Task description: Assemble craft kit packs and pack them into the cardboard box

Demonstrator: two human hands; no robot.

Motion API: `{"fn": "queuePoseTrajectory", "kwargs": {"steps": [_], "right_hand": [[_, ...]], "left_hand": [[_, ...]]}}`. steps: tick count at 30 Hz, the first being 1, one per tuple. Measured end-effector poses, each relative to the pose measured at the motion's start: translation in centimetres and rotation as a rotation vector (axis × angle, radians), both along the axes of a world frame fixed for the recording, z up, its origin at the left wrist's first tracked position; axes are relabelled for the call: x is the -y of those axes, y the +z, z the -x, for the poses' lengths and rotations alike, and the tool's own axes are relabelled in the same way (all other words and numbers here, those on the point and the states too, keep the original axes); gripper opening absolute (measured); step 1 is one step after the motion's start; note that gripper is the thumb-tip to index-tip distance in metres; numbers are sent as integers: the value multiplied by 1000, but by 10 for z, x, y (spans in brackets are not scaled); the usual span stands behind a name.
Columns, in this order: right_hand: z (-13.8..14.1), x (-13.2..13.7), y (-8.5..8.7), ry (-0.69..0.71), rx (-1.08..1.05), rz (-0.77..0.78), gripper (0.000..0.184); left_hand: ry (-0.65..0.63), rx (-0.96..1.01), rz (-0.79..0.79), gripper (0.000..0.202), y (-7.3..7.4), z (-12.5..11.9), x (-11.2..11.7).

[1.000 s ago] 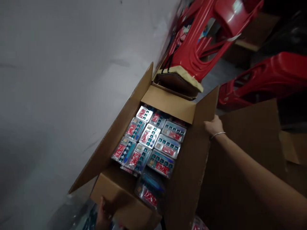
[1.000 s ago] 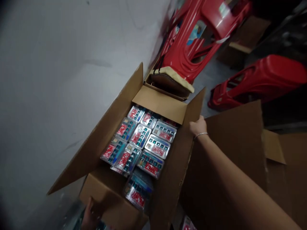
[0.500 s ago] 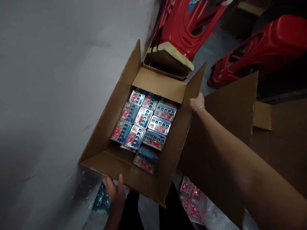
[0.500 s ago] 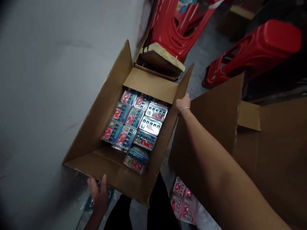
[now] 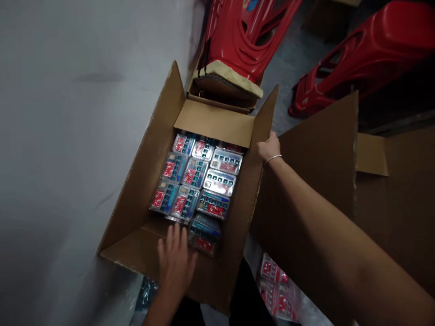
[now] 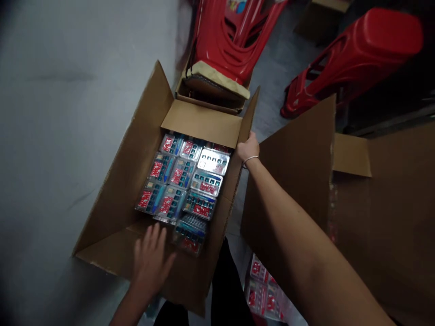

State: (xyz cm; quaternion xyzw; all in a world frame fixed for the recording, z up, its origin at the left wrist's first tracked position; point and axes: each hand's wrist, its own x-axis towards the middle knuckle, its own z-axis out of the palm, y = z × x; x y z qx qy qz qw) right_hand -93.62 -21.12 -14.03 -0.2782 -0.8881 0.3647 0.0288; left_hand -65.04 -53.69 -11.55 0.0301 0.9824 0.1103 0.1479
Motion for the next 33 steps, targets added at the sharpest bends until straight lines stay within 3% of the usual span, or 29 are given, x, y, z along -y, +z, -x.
{"fn": "queuePoseTrajectory", "kwargs": {"steps": [2,5,8,11,15,21,26,30,33], "right_hand": [[2,9,6,-33,75,20,52],[2,12,11,-40,90,72,55],[-2,6,12,-24,57,122,56],[-4,1,12,-3,63,135,58],[-4,2,16,14,92,133,61],[-4,7,19,-2,94,165,63],[-4,9,11,-21,23,201,63],[3,5,12,-19,50,227,64],[-11,6,14,-6,120,355,65]], "left_hand": [[-195,199,48,71,-26,36,-30],[-320,386,109,74,-73,70,-66],[-363,332,111,75,-108,75,-77],[-348,282,141,77,-126,70,-73],[-336,248,152,79,-133,67,-70],[-356,168,127,68,-121,67,-75],[-329,216,214,58,-116,67,-88],[-336,262,234,59,-115,78,-89],[-389,265,207,68,-113,94,-85]]}}
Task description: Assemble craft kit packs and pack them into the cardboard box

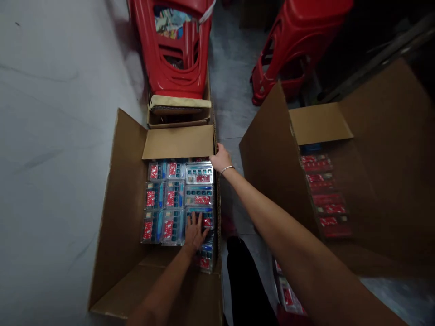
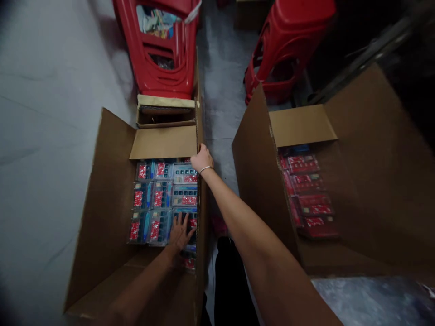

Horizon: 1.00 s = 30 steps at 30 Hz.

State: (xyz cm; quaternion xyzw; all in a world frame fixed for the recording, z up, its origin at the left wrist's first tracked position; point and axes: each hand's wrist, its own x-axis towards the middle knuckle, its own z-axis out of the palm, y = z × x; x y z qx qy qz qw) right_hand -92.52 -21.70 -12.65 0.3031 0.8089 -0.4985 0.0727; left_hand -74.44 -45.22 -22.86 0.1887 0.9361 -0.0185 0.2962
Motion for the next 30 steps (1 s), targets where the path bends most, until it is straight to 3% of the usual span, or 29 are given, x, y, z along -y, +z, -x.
{"fn": "queuePoseTrajectory", "kwargs": {"steps": [2,4,8,11,15,19,23,30], "right_hand": [[-32,11,-2,-2,10,89,66],[-84,33,-7,-36,-47,130,68],[-204,95,-22,-136,-197,174,70],[-257,128,-27,-168,-234,185,71],[-267,135,-25,-161,-236,178,71],[-265,123,-24,-150,-259,199,71],[-271,119,-25,-143,-266,222,70],[-274,120,-24,-132,-275,238,68]], "left_hand": [[-37,-15,-21,82,0,10,2],[-74,-42,-20,92,-2,17,4],[-156,-139,-13,76,-6,20,8],[-222,-267,-91,69,-9,23,9],[-217,-384,-193,73,-18,39,-5],[-133,-365,-205,74,-41,47,-23],[-103,-397,-216,75,-58,44,-25],[-103,-354,-193,73,-52,46,-20]]}}
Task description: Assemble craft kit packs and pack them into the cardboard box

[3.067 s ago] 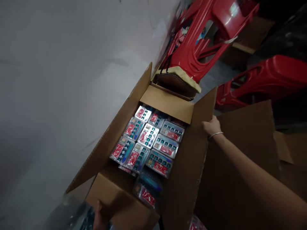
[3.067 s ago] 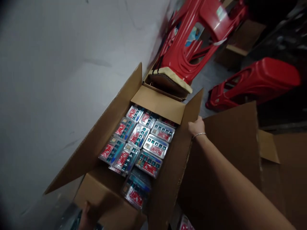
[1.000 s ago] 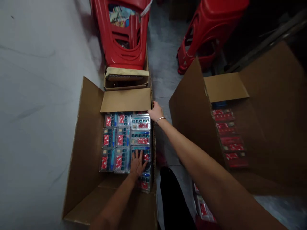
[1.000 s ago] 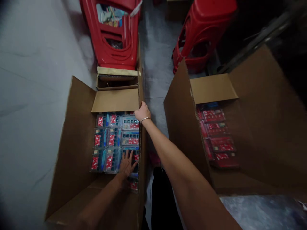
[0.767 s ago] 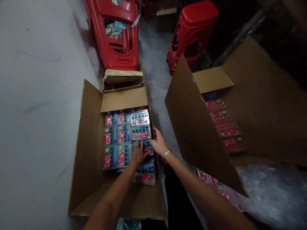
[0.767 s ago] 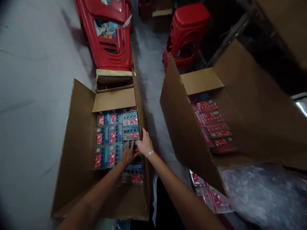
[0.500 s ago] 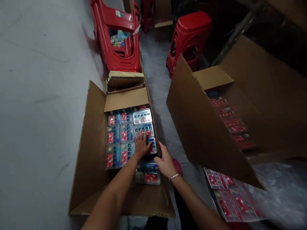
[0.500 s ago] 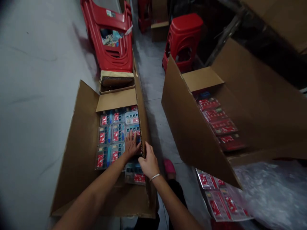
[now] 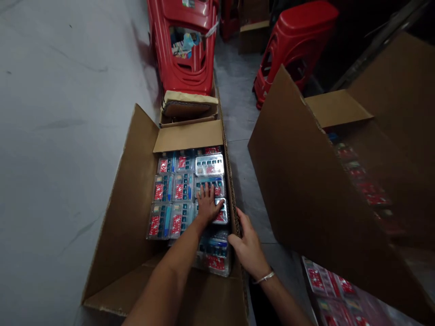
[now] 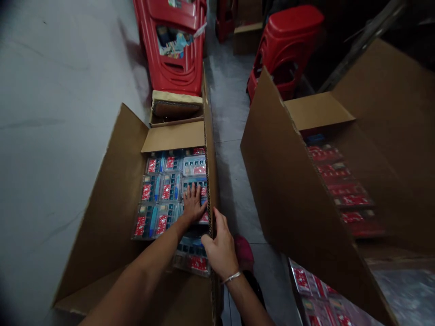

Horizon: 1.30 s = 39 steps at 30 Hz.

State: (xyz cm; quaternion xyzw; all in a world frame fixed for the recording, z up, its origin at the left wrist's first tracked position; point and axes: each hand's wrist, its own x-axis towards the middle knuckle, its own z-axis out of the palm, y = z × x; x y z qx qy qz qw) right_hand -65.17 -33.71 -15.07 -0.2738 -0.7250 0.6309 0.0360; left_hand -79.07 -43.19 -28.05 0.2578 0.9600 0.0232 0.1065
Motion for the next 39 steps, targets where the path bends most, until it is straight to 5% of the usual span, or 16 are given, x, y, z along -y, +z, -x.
{"fn": "queuePoseTrajectory", "kwargs": {"steps": [7,13,21,27,31,36,39], "right_hand": [[-1,-3,3,25,0,-10,67],[-4,-3,3,60,52,-11,69],[-7,-3,3,88,51,-11,68],[-7,-4,5,99,35,-31,69],[-10,-4,2,93,26,-41,72],[-12,-4,0,104,30,-53,75],[-12,-5,-1,89,50,-51,77]], "left_hand": [[75,-13,-60,74,11,13,-14],[117,15,-20,75,4,34,-41],[119,43,25,72,9,35,-41],[151,-79,-61,74,19,95,-62],[180,6,-35,73,13,141,-80],[195,55,46,79,11,153,-88],[134,39,90,76,25,162,-90]]}}
